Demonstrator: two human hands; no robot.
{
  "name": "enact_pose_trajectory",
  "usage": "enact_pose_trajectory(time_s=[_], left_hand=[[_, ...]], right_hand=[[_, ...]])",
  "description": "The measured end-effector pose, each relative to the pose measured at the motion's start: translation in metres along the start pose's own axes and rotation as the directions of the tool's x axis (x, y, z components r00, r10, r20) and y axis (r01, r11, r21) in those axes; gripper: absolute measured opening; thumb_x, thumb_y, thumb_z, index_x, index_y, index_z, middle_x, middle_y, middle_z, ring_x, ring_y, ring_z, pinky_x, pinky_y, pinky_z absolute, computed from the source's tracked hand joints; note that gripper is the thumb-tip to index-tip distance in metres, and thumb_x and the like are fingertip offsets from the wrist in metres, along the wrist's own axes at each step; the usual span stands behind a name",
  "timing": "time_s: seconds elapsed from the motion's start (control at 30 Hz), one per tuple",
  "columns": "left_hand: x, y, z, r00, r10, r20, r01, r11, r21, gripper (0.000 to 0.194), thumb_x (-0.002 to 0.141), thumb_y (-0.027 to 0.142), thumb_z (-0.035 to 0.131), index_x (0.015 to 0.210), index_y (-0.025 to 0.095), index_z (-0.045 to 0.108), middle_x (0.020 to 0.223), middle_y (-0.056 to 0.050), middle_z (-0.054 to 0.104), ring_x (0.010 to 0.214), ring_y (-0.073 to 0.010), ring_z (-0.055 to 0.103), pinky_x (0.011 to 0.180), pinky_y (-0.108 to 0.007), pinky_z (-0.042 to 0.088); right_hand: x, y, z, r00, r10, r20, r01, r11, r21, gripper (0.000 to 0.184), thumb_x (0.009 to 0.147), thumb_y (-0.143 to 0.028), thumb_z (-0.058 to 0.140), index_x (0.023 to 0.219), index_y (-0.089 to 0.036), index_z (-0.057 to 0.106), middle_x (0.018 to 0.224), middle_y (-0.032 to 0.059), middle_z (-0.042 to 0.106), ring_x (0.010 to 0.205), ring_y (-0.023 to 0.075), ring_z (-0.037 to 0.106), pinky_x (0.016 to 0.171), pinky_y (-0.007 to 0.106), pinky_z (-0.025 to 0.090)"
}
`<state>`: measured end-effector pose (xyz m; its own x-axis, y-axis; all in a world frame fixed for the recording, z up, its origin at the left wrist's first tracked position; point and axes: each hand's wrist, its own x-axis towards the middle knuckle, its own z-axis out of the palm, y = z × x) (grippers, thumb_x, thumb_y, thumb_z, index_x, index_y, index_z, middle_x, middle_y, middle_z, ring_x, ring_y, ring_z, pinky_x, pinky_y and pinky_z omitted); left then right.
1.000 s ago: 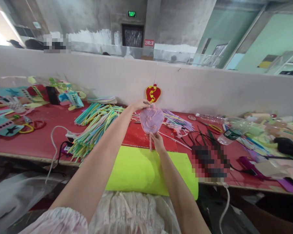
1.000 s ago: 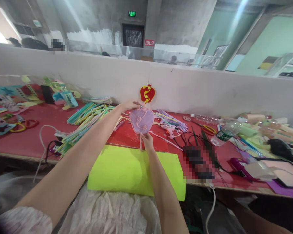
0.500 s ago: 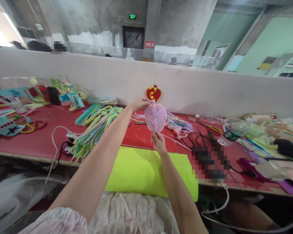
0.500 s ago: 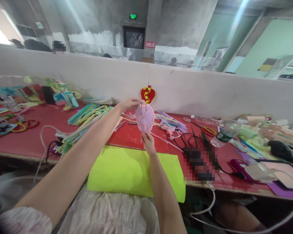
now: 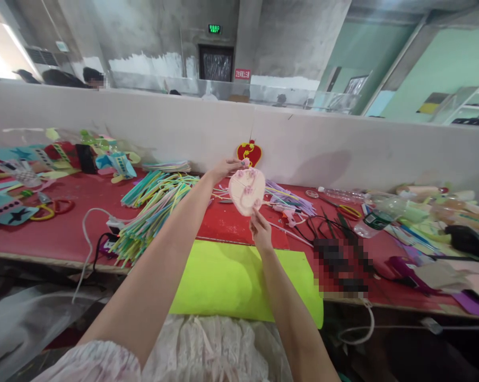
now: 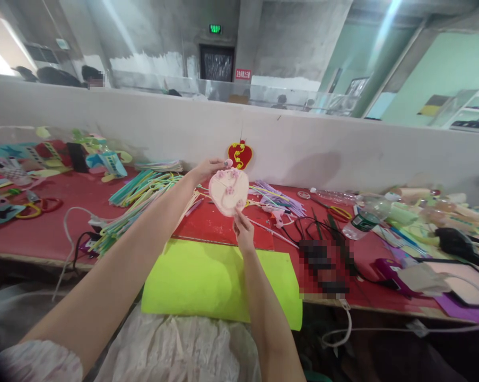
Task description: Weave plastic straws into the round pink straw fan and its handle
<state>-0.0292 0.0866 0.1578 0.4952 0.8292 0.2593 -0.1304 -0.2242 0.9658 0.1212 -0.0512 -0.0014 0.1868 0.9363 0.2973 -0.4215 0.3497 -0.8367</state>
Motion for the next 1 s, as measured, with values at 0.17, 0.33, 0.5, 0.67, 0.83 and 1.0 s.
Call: enact_pose_trajectory(time_s=[0.17,0.33,0.5,0.67,0.83,1.0], left_hand=[[0.0,0.001,0.002,0.999,-0.005,-0.034,0.005,1.0,-0.012,0.039,0.057,0.04,0.07,0.087,0.015,0.065,0.081,-0.005,0.065,0.065,-0.0101,0.057,0.066,-0.025,0.042],[0.0,0.002,0.006,0.999,-0.024,-0.034,0.024,1.0,0.0,0.037,0.057,0.04,0.07,0.085,0.016,0.066,0.079,-0.004,0.065,0.063,-0.0092,0.055,0.063,-0.024,0.041],[0.004,-0.004,0.01,1.0,0.021,-0.015,-0.021,1.0,-0.001,0.033,0.057,0.039,0.07,0.079,0.015,0.066,0.076,-0.002,0.064,0.065,-0.0086,0.055,0.066,-0.024,0.041],[0.007,-0.01,0.013,1.0,0.031,0.0,-0.031,0.999,-0.025,0.033,0.055,0.037,0.071,0.079,0.014,0.065,0.074,-0.003,0.063,0.065,-0.0095,0.055,0.067,-0.025,0.042],[0.007,-0.012,0.014,1.0,0.019,-0.016,-0.019,1.0,-0.001,0.034,0.056,0.038,0.071,0.08,0.014,0.064,0.075,-0.003,0.064,0.067,-0.0106,0.055,0.068,-0.025,0.042],[0.009,-0.014,0.016,0.999,0.03,-0.043,-0.029,0.999,0.025,0.035,0.058,0.04,0.069,0.08,0.014,0.064,0.075,-0.003,0.063,0.066,-0.0103,0.054,0.066,-0.024,0.041]], right_hand=[[0.003,0.001,0.0,0.996,-0.078,-0.036,0.077,0.997,-0.026,0.02,0.069,-0.032,0.062,0.083,-0.025,0.05,0.066,-0.0056,0.049,0.045,0.0038,0.038,0.04,0.018,0.028],[0.004,0.004,-0.003,0.993,-0.109,-0.055,0.106,0.993,-0.048,0.02,0.072,-0.031,0.06,0.078,-0.024,0.042,0.067,-0.0063,0.046,0.048,0.0041,0.045,0.039,0.016,0.03],[0.006,0.008,-0.003,0.989,-0.121,-0.084,0.112,0.989,-0.097,0.024,0.071,-0.032,0.061,0.077,-0.022,0.04,0.073,-0.0044,0.05,0.052,0.0047,0.049,0.042,0.016,0.034],[0.007,0.01,-0.003,0.989,-0.115,-0.097,0.105,0.989,-0.104,0.027,0.07,-0.035,0.061,0.08,-0.022,0.039,0.075,-0.0037,0.053,0.052,0.0047,0.05,0.043,0.016,0.036],[0.007,0.012,-0.003,0.988,-0.1,-0.115,0.087,0.99,-0.113,0.03,0.069,-0.037,0.062,0.085,-0.023,0.041,0.073,-0.0045,0.054,0.055,0.0056,0.052,0.048,0.017,0.039],[0.009,0.013,-0.004,0.985,-0.115,-0.127,0.101,0.989,-0.108,0.032,0.068,-0.036,0.063,0.089,-0.023,0.042,0.076,-0.0038,0.056,0.054,0.0054,0.053,0.049,0.018,0.039]])
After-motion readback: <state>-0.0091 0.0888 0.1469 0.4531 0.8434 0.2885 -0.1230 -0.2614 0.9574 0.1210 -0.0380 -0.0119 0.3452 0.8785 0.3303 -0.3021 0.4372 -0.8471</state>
